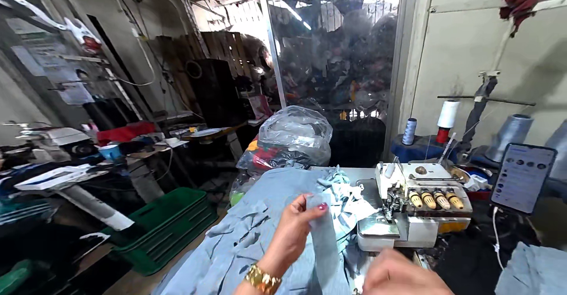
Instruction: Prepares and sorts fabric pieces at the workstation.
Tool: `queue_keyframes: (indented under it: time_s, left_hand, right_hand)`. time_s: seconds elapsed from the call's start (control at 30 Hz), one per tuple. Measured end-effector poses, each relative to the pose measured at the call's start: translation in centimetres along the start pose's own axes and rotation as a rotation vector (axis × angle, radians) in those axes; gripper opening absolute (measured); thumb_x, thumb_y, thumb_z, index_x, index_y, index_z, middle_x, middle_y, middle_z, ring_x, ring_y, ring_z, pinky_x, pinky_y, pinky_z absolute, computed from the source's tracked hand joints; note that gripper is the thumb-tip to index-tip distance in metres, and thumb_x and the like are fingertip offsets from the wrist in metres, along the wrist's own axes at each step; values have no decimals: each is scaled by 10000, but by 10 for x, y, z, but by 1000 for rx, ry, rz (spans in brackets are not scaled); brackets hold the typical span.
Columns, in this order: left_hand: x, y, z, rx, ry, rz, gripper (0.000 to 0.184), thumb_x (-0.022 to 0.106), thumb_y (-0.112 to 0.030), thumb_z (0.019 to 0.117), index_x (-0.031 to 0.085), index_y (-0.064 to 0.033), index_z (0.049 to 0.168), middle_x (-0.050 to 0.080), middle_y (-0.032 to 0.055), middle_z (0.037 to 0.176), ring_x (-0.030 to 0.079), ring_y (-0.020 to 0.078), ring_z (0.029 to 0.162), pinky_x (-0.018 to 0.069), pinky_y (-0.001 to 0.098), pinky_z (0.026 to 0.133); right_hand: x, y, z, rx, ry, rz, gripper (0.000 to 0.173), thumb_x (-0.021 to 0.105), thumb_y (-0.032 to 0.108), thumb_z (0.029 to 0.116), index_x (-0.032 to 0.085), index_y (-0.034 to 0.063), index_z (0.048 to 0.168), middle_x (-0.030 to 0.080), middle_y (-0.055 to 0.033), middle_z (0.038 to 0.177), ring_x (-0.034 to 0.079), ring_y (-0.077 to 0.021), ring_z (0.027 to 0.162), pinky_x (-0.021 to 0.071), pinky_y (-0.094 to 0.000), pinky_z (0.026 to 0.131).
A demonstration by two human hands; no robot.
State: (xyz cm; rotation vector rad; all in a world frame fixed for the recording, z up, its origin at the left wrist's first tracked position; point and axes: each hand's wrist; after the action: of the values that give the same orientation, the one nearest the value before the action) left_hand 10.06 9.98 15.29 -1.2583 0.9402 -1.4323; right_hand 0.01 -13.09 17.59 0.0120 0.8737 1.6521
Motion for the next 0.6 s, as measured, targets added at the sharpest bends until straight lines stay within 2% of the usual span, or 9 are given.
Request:
queue_keyframes:
  time_s: [0.1,0.17,0.23,0.33,0.5,0.6]
  left_hand:
    - [26,2,-26,80,153,-73,57,662,-37,887,711,-55,910,733,22,833,706,96,771,601,282,756]
    - [40,4,-38,119,210,-108,88,684,-88,888,767,-104,865,737,-28,809,691,40,758,584,228,738]
    - [50,10,-43,123,242,-143,103,685,-93,890,784,-107,864,733,-28,828,681,36,765,579,221,730]
    - [63,15,-47,81,274,-144,134,651,-53,885,780,-83,868,731,-16,846,685,47,777,587,232,734]
    - [78,15,-50,33,317,-141,154,630,-48,880,778,-81,854,724,-14,828,681,47,751,584,230,705]
    - [77,18,-49,78,393,-99,156,636,-68,897,787,-89,866,722,-29,891,671,37,827,573,223,752]
  right_hand:
    - [-6,-20,12,42,-59,-96,199,593,111,1008,775,51,1062,662,-96,977,608,-93,946,504,-186,829]
    - [-11,-28,13,88,-126,-123,224,581,122,1019,754,55,1143,700,-65,995,642,-59,944,534,-186,839]
    - [-15,-33,11,124,-193,-137,239,579,160,1030,723,46,1183,716,-37,995,657,-41,921,553,-197,830]
    - [-20,-36,4,131,-245,-223,233,598,186,1020,691,40,1176,719,-25,980,661,-33,888,553,-188,794]
    - [-34,-30,-6,218,-216,-374,221,564,167,1018,676,63,1179,718,-9,926,671,-36,861,556,-199,796]
    - [-37,-29,-10,264,-236,-411,198,581,196,1012,663,71,1141,707,2,882,658,-24,806,545,-182,746]
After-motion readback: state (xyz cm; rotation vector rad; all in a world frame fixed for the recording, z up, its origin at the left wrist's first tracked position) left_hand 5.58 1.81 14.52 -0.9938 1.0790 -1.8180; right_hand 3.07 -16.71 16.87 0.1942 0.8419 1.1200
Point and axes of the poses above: each hand's wrist, its own z-axis towards the middle knuckle, its own x-axis out of the palm, y = z × x
